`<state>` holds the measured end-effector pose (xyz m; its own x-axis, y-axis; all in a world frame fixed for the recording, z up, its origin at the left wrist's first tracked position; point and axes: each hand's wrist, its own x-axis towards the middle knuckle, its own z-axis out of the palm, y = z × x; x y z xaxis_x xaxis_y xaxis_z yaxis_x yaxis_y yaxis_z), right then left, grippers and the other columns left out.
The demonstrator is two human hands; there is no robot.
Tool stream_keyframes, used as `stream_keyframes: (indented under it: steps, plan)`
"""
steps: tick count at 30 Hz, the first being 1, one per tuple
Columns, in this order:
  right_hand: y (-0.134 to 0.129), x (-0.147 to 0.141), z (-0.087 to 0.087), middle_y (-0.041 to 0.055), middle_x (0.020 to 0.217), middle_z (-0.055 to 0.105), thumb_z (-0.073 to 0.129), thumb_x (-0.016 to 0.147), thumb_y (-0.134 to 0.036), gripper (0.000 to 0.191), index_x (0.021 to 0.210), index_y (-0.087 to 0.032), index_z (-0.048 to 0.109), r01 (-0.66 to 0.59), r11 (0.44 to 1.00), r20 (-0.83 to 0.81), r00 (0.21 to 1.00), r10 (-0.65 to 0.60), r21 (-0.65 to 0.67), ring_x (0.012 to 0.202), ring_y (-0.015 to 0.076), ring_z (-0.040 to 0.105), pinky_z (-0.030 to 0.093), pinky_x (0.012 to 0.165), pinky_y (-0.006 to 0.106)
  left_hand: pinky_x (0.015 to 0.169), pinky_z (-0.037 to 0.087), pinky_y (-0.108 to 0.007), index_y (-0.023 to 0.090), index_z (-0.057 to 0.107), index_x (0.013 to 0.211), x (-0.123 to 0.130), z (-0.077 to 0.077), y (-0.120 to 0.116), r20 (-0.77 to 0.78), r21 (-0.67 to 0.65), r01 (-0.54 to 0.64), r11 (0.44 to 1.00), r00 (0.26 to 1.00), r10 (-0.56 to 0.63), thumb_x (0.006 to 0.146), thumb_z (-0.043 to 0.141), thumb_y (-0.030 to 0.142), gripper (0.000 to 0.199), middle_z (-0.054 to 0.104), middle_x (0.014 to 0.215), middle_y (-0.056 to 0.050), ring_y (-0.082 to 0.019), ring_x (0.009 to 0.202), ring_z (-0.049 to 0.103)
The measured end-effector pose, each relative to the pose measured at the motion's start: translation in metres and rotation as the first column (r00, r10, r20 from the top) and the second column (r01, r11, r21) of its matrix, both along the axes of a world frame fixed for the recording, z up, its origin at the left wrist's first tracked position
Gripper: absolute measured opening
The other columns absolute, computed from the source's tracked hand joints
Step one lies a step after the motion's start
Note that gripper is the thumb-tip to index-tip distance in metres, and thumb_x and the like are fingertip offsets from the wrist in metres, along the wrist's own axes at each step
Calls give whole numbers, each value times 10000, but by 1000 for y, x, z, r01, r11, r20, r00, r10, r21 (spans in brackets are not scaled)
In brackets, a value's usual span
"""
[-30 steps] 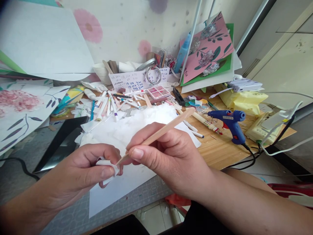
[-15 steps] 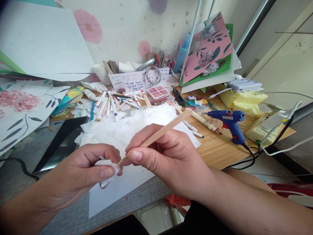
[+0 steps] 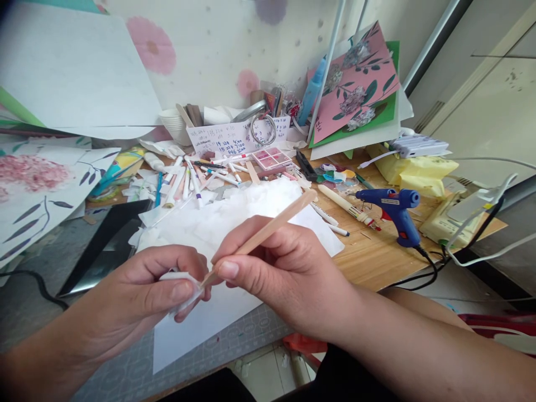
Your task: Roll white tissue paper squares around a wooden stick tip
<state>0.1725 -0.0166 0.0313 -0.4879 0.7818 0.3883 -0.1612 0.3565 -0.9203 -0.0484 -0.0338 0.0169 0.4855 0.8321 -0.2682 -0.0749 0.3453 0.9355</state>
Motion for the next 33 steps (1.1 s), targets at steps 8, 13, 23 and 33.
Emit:
stream_keyframes:
  steps: [8, 13, 23, 33]
  plan:
    - [1, -1, -2, 27, 768, 700, 654, 929, -226, 71, 906, -187, 710, -43, 998, -7, 999, 43, -39, 746, 135, 656, 567, 673, 258, 585, 313, -256, 221, 680, 704, -4, -4, 0, -63, 41, 15, 999, 998, -12, 790, 769, 421, 235, 533, 638, 40, -136, 644, 420]
    - [1, -1, 0, 29, 780, 698, 670, 919, -247, 89, 878, -190, 724, -11, 1000, 38, 999, 12, -27, 729, 130, 654, 567, 670, 248, 544, 304, -251, 213, 686, 743, -4, -6, 1, -95, 56, 28, 998, 995, -22, 797, 756, 410, 216, 520, 634, 38, -132, 611, 407]
    - [1, 0, 1, 38, 798, 701, 660, 923, -250, 97, 886, -189, 726, -3, 1000, 91, 996, 4, -19, 735, 138, 656, 553, 662, 254, 556, 323, -232, 225, 716, 734, -4, -5, 2, -144, 89, 32, 996, 989, -19, 795, 766, 388, 181, 545, 629, 52, -121, 611, 429]
    - [-1, -1, 2, 35, 781, 687, 671, 914, -233, 100, 861, -170, 727, -27, 998, 29, 999, 28, -54, 736, 128, 667, 567, 682, 237, 571, 389, -231, 205, 665, 770, 2, -5, 5, -80, 39, 29, 999, 996, -26, 738, 828, 399, 256, 625, 608, 51, -115, 579, 526]
